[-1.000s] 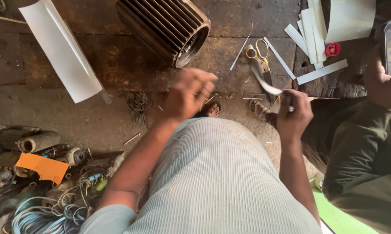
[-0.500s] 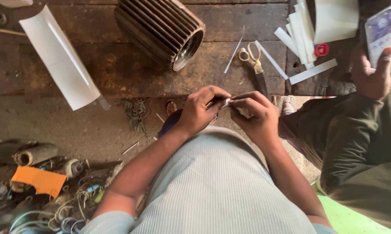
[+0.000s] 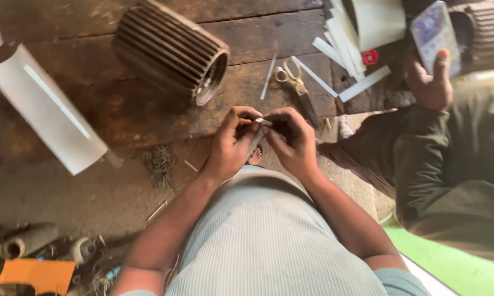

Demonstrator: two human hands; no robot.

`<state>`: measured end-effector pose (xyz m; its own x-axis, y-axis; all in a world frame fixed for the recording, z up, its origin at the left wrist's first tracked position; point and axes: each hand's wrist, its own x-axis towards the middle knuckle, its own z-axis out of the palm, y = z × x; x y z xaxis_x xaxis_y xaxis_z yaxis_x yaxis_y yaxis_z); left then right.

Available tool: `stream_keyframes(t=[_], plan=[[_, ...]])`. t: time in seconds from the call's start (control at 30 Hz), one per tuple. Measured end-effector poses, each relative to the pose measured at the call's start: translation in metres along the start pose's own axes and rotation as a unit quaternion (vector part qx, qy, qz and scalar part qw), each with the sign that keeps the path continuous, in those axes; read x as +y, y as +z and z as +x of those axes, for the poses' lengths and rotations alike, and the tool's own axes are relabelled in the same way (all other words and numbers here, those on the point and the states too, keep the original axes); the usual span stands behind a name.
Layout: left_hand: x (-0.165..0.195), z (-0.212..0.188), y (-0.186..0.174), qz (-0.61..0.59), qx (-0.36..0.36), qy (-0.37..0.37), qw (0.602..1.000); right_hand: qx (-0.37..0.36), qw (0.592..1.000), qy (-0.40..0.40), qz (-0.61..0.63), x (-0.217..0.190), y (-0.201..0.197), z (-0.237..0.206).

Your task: The person cuts white plastic strips with shears and inserts them into the slots of a cylindrical metal motor housing. They repeatedly measure, cut, and place the strips into the housing while another person stands nearby using a phone.

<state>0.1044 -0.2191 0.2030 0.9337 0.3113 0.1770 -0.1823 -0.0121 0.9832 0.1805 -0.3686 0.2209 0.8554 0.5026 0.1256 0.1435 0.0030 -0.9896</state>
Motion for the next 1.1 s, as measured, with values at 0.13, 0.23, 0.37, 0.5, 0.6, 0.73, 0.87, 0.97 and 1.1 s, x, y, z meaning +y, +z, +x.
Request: stream_keyframes(t=[0.13, 0.23, 0.37, 0.5, 0.6, 0.73, 0.87, 0.97, 1.1], plan=[[0.012, 0.006, -0.005, 0.046, -0.035, 0.018, 0.998, 0.014, 0.987, -0.049, -0.154, -0.007, -0.011, -0.005], [0.02, 0.016, -0.016, 0.126, -0.056, 0.006, 0.99, 0.02, 0.96, -0.127, -0.25, -0.014, -0.012, -0.009], [0.03, 0.021, -0.024, 0.109, -0.066, -0.027, 0.991, -0.011, 0.988, -0.02, -0.152, -0.017, -0.001, -0.009], [0.042, 0.021, -0.038, 0.181, -0.079, 0.067, 0.978, -0.028, 0.999, 0.021, -0.019, -0.016, 0.012, -0.007], [0.045, 0.023, -0.05, 0.153, -0.096, 0.057, 0.982, -0.029, 0.998, -0.024, -0.047, -0.017, 0.018, -0.003], [0.036, 0.029, -0.064, 0.131, -0.152, 0.077, 0.977, 0.01, 0.986, -0.076, -0.15, -0.023, 0.028, 0.005], [0.022, 0.025, -0.073, 0.194, -0.127, 0.01, 0.973, -0.035, 0.984, -0.005, -0.173, -0.028, 0.033, 0.012], [0.015, 0.021, -0.088, 0.111, -0.06, -0.02, 0.992, -0.043, 0.976, 0.019, -0.211, -0.027, 0.029, 0.012], [0.016, 0.027, -0.111, 0.07, -0.108, -0.186, 0.974, 0.084, 0.975, 0.058, -0.198, -0.023, 0.021, 0.007]])
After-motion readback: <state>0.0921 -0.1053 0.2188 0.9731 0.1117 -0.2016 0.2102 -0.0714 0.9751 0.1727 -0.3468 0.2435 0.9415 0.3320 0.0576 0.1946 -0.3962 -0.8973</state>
